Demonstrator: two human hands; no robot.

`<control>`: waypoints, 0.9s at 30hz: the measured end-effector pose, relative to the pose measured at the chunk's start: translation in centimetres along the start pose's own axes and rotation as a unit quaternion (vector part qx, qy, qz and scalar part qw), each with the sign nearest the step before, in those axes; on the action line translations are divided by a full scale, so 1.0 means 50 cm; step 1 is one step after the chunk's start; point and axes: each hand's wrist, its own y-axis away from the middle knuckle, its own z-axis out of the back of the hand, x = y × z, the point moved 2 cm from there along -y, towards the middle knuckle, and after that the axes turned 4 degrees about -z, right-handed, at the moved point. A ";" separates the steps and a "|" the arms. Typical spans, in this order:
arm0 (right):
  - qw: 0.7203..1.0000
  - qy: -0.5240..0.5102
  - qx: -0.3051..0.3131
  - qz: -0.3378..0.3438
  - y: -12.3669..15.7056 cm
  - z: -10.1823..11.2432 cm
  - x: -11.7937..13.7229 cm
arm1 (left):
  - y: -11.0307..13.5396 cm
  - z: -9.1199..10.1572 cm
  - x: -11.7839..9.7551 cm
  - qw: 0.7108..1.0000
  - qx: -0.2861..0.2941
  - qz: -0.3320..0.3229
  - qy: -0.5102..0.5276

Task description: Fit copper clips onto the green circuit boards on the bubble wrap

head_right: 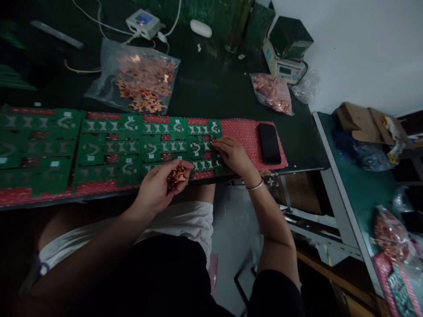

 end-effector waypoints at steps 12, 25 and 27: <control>1.000 0.015 0.003 0.006 0.004 -0.011 0.003 | 0.000 -0.003 0.006 1.000 0.003 0.007 0.000; 0.998 0.045 0.036 0.036 0.009 -0.011 0.001 | 0.005 0.003 0.000 1.000 0.007 0.000 -0.003; 0.997 0.047 0.043 0.044 0.008 -0.010 0.000 | 0.005 0.006 0.002 1.000 0.008 0.003 -0.002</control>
